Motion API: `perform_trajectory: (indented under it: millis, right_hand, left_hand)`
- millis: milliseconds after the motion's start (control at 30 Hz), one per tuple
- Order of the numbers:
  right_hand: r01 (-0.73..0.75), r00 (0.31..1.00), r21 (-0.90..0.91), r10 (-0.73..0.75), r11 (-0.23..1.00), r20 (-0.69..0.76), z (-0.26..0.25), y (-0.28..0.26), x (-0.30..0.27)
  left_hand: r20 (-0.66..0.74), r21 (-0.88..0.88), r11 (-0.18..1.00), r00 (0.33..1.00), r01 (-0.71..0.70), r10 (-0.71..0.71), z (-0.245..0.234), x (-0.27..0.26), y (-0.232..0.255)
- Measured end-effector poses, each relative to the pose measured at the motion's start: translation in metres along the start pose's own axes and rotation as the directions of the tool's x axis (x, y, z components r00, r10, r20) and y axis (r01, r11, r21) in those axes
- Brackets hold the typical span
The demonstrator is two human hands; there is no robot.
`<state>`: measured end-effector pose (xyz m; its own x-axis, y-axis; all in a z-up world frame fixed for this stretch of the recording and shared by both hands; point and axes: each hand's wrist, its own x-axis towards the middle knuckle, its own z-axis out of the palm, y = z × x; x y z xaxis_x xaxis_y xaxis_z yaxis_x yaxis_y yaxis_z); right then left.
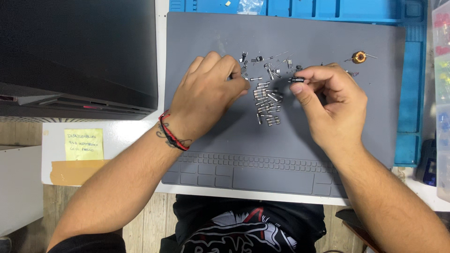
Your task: The person sorts small electronic components, primarily cylindrical capacitors, on a gray mat. They pick up components, separate them, and place them into a clear plastic storage box with multiple compartments.
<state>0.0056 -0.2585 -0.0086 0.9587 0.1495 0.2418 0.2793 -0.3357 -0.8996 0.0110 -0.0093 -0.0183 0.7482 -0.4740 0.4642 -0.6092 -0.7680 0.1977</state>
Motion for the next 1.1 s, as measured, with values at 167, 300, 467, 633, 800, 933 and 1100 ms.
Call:
perform_trajectory:
  millis: [167, 300, 467, 633, 800, 933, 1100]
  right_hand:
    - [0.025, 1.0, -0.037, -0.025, 0.999, -0.004, -0.001, 0.0, 0.0]
    - [0.051, 0.999, -0.056, -0.05, 0.997, 0.015, -0.001, -0.001, 0.001]
    - [0.069, 0.997, -0.086, -0.067, 0.994, 0.028, -0.001, -0.002, 0.0]
    - [0.073, 0.997, -0.088, -0.071, 0.993, 0.026, -0.002, -0.003, 0.001]
    - [0.109, 0.994, -0.119, -0.106, 0.987, 0.035, -0.001, -0.003, 0.001]
    - [0.17, 0.984, -0.141, -0.16, 0.975, 0.084, 0.003, -0.008, 0.002]
    - [0.373, 0.918, -0.194, -0.331, 0.907, 0.219, 0.006, -0.014, 0.0]
  left_hand:
    - [0.028, -0.079, 0.996, 0.999, 0.032, -0.029, -0.009, 0.001, 0.0]
    - [0.006, -0.42, 0.884, 0.975, 0.203, -0.221, -0.017, 0.003, 0.003]
    - [0.09, -0.692, 0.627, 0.904, 0.358, -0.418, -0.021, 0.006, 0.009]
    - [0.191, -0.85, 0.35, 0.85, 0.393, -0.49, -0.012, 0.005, 0.008]
    - [0.162, -0.816, 0.439, 0.877, 0.377, -0.453, -0.019, 0.006, 0.012]
    - [0.055, -0.71, 0.665, 0.96, 0.231, -0.275, -0.023, 0.007, 0.016]
    - [0.01, -0.659, 0.748, 0.994, 0.085, -0.105, -0.014, 0.005, 0.027]
